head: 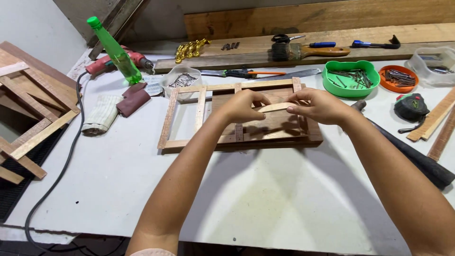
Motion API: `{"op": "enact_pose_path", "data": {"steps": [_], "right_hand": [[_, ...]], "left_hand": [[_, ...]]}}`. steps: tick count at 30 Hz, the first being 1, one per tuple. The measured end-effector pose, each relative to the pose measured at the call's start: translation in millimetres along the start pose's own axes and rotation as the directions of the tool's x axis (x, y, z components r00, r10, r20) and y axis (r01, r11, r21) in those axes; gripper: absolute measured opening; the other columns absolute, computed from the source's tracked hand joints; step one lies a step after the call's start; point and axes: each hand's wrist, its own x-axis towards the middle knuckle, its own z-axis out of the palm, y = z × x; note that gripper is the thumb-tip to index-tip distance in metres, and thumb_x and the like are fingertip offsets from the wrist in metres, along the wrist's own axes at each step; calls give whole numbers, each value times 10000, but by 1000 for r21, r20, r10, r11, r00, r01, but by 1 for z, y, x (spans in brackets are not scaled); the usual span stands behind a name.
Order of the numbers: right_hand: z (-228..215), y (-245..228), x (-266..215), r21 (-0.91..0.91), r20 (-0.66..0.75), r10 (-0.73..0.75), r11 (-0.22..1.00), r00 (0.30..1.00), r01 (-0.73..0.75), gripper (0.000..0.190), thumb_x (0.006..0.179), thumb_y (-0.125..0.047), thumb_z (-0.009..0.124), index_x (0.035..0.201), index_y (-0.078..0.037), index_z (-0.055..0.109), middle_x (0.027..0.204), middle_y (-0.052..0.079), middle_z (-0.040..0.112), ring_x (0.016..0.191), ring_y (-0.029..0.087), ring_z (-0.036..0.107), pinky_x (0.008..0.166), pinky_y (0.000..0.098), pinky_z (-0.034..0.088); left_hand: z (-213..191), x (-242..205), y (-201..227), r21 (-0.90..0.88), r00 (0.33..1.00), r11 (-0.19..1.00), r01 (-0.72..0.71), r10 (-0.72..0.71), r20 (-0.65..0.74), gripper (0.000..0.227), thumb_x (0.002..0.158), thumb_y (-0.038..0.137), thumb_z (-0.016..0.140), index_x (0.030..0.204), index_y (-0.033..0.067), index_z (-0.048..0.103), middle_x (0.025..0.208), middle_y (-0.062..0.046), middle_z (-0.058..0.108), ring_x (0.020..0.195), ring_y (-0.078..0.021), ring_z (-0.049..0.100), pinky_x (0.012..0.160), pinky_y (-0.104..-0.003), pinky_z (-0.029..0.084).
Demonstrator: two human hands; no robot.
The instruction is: Measuring, sanding, and assembling small wooden frame pieces with a hammer and nails.
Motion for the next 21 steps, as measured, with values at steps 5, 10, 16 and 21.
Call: {"op": "enact_pose_path", "data": {"steps": [5,10,16,21], "right_hand": [[20,-8,6,-129,-9,21,991,1000,-22,364,903,-370,724,1176,-131,759,1058,103,746,961,242,700,878,371,544],[19,13,15,-286,-39,-37,958,999,24,356,892,-361,739,1165,-133,763,1074,116,738,982,281,681,880,393,535],[5,37,2,-229,-161,-68,973,985,30,357,904,-329,723,1175,-98,751,1077,119,753,978,286,690,856,394,544],[-6,47,-21,-39,-179,220,972,959,-231,365,909,-339,710,1179,-94,709,1027,104,774,932,229,723,832,374,564]], "left_hand": [[9,-13,-10,42,998,997,59,-59,-13,420,740,178,795,1148,80,770,1063,-149,785,929,-244,763,844,-355,595],[11,-11,-14,-21,998,998,58,-58,6,415,788,200,790,1182,76,750,1075,-165,780,949,-254,771,865,-356,595],[27,17,-9,5,994,1000,4,-4,-107,368,827,222,793,1172,98,759,1129,-137,768,1020,-268,754,895,-364,574],[43,39,27,218,959,974,-62,119,-258,264,837,244,765,1084,157,793,970,-79,772,1013,-274,667,1003,-499,385]]}}
